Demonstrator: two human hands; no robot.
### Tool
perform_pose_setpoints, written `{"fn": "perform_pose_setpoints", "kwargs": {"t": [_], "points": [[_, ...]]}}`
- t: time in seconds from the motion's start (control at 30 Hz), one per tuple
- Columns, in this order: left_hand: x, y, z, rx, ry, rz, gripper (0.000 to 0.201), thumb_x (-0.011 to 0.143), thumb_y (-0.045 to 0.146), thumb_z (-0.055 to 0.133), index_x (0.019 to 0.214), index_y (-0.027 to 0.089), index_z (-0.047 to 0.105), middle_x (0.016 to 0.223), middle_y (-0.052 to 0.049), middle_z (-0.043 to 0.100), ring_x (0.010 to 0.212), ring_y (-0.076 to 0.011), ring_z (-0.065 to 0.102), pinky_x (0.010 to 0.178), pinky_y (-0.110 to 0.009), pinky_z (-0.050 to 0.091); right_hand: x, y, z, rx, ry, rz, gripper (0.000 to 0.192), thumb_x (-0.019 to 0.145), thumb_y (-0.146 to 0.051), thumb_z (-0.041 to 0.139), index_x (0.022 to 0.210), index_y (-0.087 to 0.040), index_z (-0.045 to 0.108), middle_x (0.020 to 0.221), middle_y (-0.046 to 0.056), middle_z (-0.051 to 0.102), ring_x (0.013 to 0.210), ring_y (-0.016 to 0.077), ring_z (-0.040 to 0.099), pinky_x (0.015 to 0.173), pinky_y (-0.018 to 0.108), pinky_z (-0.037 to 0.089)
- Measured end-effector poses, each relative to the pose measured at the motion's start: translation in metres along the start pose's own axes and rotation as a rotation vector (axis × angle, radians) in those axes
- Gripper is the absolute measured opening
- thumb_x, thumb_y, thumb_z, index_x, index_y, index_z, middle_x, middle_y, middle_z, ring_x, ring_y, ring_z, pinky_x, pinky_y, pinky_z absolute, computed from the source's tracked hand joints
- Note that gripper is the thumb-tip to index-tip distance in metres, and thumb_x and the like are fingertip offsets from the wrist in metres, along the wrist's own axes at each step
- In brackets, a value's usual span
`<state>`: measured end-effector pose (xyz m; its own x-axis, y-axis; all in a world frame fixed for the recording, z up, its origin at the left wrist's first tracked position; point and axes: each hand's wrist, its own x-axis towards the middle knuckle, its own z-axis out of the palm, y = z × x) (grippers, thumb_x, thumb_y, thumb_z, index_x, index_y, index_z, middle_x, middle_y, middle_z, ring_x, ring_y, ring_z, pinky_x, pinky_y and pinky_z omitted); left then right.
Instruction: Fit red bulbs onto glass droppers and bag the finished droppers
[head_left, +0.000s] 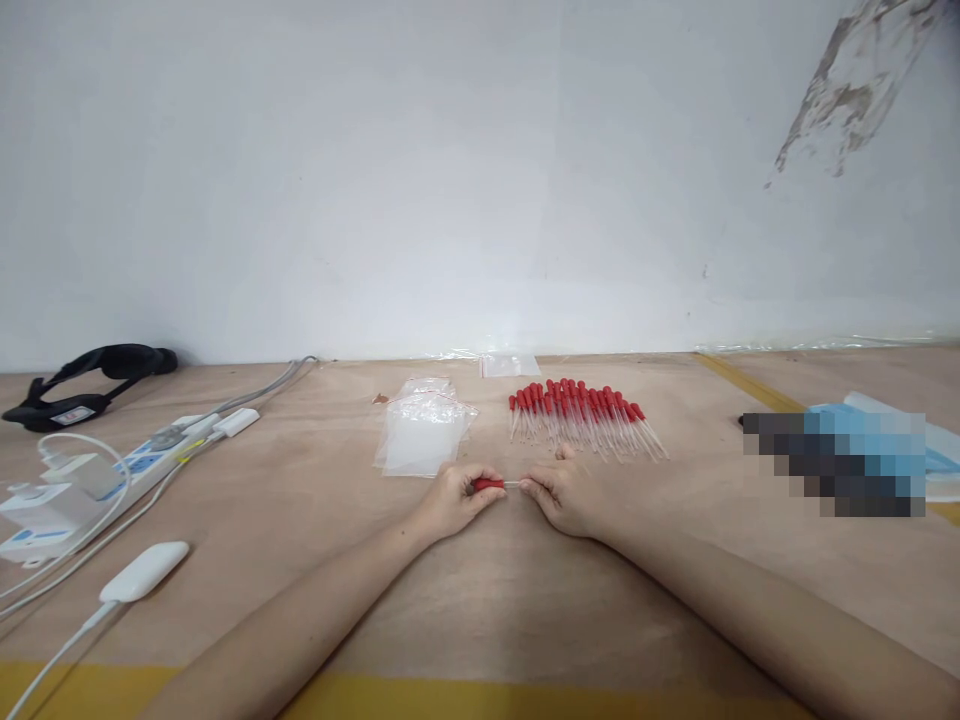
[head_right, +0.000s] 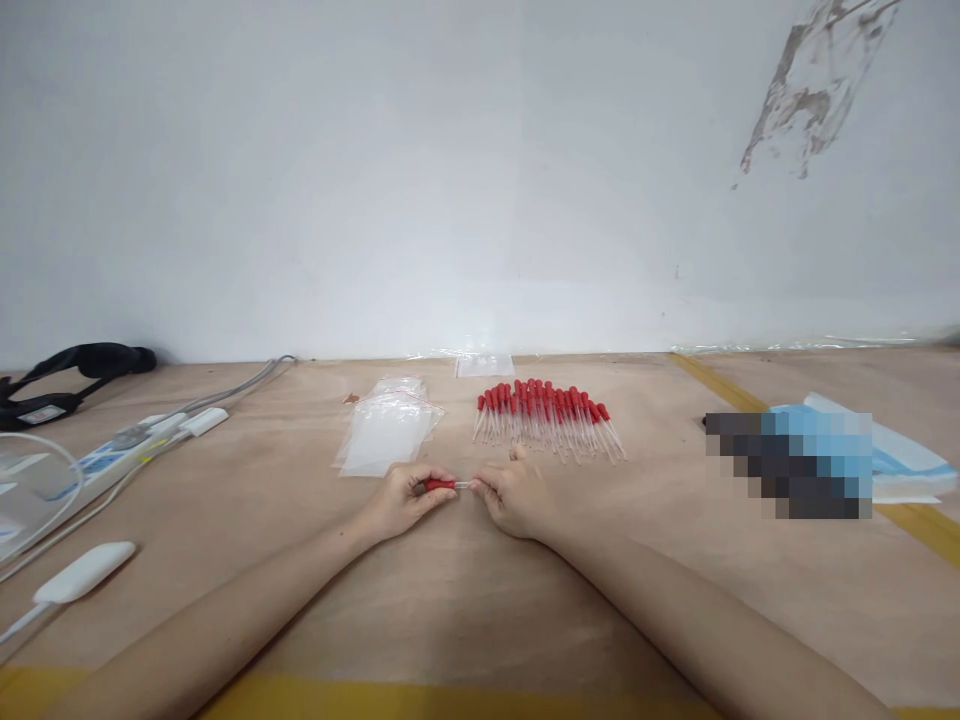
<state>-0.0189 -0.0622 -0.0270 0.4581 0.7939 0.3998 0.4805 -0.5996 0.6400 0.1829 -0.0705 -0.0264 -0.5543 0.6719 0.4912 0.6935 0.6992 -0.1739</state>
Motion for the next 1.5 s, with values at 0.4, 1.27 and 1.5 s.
{"fn": "perform_pose_setpoints", "kwargs": {"t": [0.4,1.27,1.5], "points": [[0.007,-0.01,-0.014,0.213,0.118,0.103,0.023,0.079,0.033,0.054,0.095,0.018,0.06,0.09,-0.005,0.063,0.085,-0.0164,0.057,0.077,-0.028,0.045,0.004,0.005,-0.014,0.175,-0.117,0.119,0.024,0.085,-0.024,0.037,0.083,-0.019,0.061,0.081,0.004,0.065,0.072,0.0149,0.056,0.067,0.027,0.038],[0.009,-0.06,-0.052,0.734,0.12,-0.501,0.038,0.089,0.027,0.027,0.115,0.015,0.052,0.126,-0.013,0.046,0.119,-0.0281,0.037,0.096,-0.046,0.028,0.048,0.052,-0.004,-0.259,0.154,0.751,0.036,0.081,-0.042,0.036,0.067,-0.018,0.058,0.065,0.005,0.064,0.064,0.02,0.057,0.076,0.04,0.023],[0.009,-0.03,-0.064,0.57,-0.018,-0.094,0.042,0.09,0.036,0.026,0.122,0.021,0.047,0.136,-0.005,0.036,0.129,-0.0222,0.022,0.103,-0.041,0.022,0.003,0.031,-0.014,-0.029,0.208,0.343,0.027,0.081,-0.035,0.042,0.065,-0.018,0.056,0.064,0.002,0.06,0.06,0.0138,0.052,0.065,0.029,0.032]]}}
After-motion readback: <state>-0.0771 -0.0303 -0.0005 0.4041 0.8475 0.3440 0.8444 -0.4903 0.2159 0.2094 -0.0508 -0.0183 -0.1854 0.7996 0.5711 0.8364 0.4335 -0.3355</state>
